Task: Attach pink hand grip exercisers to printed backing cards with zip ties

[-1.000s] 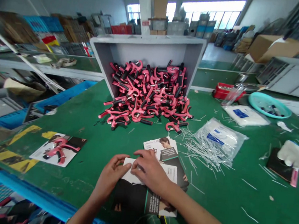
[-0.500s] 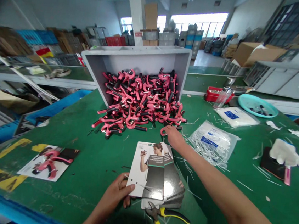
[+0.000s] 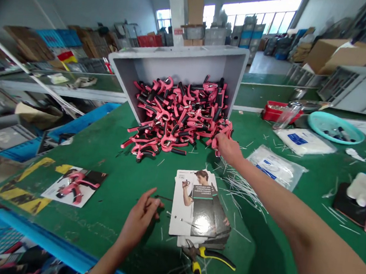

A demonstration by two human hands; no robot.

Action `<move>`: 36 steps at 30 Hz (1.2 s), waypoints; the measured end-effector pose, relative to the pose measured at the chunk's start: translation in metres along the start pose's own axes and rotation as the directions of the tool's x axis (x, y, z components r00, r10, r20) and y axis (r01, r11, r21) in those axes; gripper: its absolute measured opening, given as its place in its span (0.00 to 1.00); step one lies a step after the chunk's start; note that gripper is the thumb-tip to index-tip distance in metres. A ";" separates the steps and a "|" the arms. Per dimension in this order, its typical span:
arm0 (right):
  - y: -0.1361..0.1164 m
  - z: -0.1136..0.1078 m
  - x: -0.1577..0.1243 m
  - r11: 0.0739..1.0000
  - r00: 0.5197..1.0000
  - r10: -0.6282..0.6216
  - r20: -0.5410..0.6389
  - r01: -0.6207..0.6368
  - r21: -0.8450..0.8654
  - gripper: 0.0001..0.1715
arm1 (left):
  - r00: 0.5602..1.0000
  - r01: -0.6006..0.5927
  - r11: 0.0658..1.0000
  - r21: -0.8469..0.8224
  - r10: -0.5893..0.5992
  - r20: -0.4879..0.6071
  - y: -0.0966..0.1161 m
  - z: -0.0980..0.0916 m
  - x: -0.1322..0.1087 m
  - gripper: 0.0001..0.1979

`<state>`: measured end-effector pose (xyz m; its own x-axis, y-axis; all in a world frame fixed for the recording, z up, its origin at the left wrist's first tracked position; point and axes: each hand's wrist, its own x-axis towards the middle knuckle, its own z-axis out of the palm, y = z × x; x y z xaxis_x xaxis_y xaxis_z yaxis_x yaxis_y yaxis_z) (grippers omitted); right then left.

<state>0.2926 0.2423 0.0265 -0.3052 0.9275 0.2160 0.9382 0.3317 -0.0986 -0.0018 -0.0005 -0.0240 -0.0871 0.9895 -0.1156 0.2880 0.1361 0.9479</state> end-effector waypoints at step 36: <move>-0.108 -0.016 -0.199 0.886 0.989 0.051 0.140 -0.109 0.451 0.16 | 0.872 -0.474 0.836 0.276 0.403 0.278 0.038 0.024 0.078 0.12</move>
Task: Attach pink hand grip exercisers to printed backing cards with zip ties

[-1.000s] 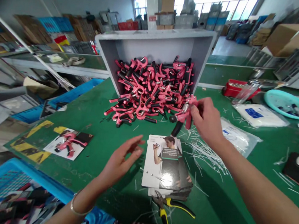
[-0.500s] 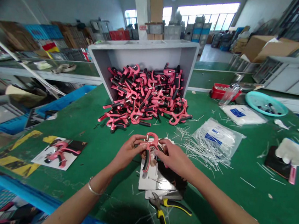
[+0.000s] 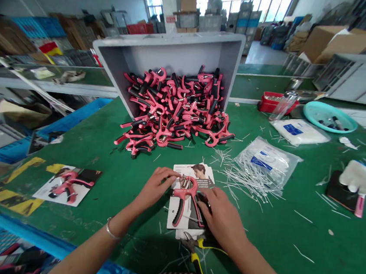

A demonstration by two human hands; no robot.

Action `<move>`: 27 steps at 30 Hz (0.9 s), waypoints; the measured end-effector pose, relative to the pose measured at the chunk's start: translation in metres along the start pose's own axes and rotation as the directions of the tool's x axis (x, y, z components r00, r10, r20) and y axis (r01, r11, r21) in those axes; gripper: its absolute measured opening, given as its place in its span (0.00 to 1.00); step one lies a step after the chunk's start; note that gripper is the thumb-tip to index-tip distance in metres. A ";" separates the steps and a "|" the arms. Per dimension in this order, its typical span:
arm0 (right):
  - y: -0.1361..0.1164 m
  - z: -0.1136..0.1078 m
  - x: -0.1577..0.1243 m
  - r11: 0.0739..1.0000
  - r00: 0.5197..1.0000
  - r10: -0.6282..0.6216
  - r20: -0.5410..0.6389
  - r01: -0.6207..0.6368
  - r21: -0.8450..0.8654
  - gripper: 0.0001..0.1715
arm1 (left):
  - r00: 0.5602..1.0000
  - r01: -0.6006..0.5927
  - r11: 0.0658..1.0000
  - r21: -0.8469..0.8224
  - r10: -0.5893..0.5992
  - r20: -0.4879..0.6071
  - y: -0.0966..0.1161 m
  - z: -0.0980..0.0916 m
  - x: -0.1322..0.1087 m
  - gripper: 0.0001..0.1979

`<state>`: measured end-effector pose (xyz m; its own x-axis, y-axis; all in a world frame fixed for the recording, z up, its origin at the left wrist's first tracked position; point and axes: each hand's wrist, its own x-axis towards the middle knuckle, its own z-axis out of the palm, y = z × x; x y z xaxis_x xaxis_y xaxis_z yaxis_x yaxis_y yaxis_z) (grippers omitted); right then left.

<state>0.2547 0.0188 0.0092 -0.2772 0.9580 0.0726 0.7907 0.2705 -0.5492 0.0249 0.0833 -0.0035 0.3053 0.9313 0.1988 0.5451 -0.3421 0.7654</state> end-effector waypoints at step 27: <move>0.006 0.024 0.022 0.928 0.992 -0.030 -0.121 0.073 0.366 0.08 | 0.997 -0.066 0.966 -0.248 0.051 -0.066 0.006 0.042 -0.014 0.05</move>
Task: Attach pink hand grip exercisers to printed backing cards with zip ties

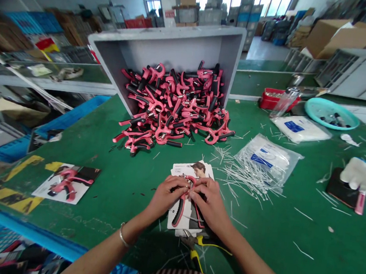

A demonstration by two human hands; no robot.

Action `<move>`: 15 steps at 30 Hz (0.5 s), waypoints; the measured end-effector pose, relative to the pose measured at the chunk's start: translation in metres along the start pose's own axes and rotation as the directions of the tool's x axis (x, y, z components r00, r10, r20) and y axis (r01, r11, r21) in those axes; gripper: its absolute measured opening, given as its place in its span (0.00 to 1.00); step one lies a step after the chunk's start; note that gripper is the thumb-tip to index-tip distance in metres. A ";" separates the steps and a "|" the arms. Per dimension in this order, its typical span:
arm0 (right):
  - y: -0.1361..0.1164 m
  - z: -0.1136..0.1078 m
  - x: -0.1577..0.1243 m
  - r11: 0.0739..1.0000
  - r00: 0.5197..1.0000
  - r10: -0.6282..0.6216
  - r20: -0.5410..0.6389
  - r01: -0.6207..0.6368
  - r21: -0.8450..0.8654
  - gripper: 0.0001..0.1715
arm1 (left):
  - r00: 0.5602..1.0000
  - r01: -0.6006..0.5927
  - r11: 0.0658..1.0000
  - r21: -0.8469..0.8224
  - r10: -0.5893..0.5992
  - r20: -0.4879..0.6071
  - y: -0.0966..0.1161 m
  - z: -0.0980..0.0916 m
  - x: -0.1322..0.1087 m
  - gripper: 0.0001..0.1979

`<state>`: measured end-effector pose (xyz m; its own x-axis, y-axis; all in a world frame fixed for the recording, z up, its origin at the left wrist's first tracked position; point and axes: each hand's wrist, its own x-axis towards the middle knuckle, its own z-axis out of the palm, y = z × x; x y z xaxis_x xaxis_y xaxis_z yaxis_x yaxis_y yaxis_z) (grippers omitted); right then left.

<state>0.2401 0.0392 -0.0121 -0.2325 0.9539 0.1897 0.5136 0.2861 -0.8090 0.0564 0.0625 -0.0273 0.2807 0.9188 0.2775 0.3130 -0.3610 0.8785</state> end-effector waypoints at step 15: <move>0.001 0.000 0.000 0.998 0.991 0.044 0.126 -0.039 -0.047 0.07 | 1.000 0.014 1.000 0.022 -0.014 0.000 0.002 0.001 -0.001 0.07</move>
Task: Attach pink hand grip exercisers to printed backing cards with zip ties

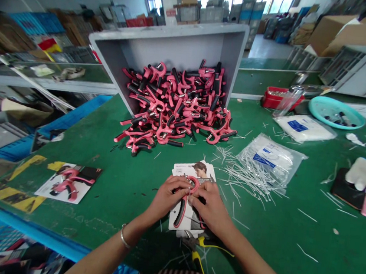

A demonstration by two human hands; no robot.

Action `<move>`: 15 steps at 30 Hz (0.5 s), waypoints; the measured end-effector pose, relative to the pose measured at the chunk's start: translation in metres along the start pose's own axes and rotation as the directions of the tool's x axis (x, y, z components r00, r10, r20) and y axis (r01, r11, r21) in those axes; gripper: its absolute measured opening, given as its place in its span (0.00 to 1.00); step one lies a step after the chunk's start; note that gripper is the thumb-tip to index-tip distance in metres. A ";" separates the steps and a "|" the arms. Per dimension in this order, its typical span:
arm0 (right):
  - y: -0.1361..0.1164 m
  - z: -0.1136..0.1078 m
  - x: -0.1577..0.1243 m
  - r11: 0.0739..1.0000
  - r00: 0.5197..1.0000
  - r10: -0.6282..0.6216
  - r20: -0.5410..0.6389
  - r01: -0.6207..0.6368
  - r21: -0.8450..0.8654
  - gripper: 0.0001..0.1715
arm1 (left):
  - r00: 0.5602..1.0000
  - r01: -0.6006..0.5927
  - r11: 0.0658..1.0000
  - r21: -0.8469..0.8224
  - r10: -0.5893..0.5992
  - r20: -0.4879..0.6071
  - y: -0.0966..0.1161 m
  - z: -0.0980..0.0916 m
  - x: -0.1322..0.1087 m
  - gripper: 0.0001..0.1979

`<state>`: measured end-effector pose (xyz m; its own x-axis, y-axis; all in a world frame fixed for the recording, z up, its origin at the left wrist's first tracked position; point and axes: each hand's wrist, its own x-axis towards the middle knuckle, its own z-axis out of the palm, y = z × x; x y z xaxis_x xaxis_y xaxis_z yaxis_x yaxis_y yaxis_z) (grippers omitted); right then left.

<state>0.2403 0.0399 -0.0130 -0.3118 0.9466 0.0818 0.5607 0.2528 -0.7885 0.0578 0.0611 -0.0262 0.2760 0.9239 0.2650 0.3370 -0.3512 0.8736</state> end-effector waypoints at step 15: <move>-0.006 0.001 0.004 0.999 0.999 0.035 -0.040 -0.034 0.020 0.11 | 0.997 -0.027 1.000 0.003 0.026 0.070 0.001 -0.008 -0.003 0.06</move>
<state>0.2355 0.0418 -0.0088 -0.2615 0.9620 0.0784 0.5558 0.2165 -0.8027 0.0505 0.0592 -0.0225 0.3472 0.9014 0.2587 0.3326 -0.3763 0.8648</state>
